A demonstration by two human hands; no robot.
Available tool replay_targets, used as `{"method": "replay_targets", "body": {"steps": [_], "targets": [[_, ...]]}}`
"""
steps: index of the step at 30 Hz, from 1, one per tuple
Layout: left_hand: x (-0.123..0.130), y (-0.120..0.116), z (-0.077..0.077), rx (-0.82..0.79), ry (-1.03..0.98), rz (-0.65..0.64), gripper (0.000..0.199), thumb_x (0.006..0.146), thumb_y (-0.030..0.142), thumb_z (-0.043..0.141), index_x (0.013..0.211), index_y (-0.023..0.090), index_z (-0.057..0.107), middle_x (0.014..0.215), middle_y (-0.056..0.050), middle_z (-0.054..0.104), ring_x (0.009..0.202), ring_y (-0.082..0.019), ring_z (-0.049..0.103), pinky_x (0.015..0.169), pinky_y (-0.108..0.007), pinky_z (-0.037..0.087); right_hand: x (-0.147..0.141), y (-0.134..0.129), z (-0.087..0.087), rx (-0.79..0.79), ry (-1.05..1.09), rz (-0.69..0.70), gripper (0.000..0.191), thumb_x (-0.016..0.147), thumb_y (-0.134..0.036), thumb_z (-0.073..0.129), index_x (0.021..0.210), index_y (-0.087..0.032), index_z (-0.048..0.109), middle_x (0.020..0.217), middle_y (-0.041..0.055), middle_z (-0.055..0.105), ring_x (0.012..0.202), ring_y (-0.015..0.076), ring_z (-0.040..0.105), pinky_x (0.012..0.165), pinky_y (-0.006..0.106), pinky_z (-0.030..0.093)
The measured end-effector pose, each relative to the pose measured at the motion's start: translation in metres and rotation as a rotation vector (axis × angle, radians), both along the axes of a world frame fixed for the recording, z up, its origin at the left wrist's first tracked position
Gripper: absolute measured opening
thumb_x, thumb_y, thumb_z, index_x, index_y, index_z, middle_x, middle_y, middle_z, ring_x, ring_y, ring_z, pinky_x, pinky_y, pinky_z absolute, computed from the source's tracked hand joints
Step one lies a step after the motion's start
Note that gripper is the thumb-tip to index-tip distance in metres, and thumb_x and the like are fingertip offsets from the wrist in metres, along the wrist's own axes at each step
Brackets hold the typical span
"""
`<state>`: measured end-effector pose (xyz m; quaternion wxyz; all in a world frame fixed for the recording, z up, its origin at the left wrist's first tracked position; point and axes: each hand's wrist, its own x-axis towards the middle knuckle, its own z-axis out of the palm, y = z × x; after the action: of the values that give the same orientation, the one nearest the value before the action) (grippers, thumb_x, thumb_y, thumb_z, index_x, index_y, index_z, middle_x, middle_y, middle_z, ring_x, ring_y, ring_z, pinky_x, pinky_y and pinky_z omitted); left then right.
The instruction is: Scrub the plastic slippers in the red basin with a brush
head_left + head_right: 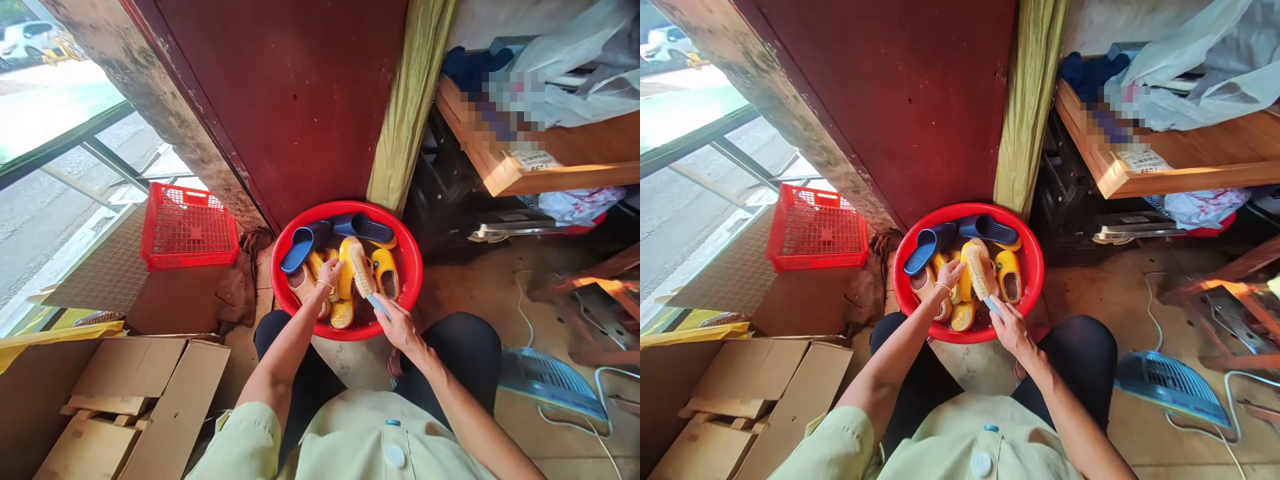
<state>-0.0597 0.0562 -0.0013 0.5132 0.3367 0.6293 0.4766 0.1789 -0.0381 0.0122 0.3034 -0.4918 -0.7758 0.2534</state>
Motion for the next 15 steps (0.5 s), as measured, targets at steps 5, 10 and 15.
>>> {"method": "replay_targets", "body": {"steps": [5, 10, 15], "targets": [[-0.011, -0.005, 0.013, 0.01, -0.048, -0.208, 0.047, 0.08, 0.033, 0.073, 0.123, 0.016, 0.067, 0.108, -0.015, 0.073, 0.102, -0.027, 0.069, 0.093, -0.043, 0.054, 0.005, 0.008, -0.017, -0.046, -0.144, -0.073, 0.05, 0.093, -0.026, 0.049, 0.142, -0.024, 0.06, 0.115, 0.0093, 0.075, 0.098, 0.0235, 0.073, 0.091, 0.035, 0.059], [-0.069, -0.043, 0.027, -0.004, 0.487, -0.019, 0.04, 0.074, 0.041, 0.081, 0.107, 0.021, 0.068, 0.129, -0.019, 0.064, 0.137, -0.039, 0.047, 0.113, -0.049, 0.036, 0.017, 0.018, -0.032, -0.03, -0.09, 0.004, 0.049, 0.093, -0.025, 0.05, 0.141, -0.024, 0.06, 0.121, 0.0071, 0.075, 0.105, 0.0238, 0.072, 0.097, 0.036, 0.057], [-0.081, -0.065, 0.014, -0.288, 0.729, 0.021, 0.064, 0.068, 0.051, 0.084, 0.116, 0.015, 0.06, 0.143, -0.03, 0.049, 0.143, -0.049, 0.036, 0.114, -0.054, 0.032, 0.012, 0.021, -0.036, -0.018, -0.11, 0.024, 0.05, 0.092, -0.025, 0.051, 0.142, -0.026, 0.059, 0.124, 0.0052, 0.074, 0.106, 0.0233, 0.073, 0.094, 0.034, 0.058]]}}
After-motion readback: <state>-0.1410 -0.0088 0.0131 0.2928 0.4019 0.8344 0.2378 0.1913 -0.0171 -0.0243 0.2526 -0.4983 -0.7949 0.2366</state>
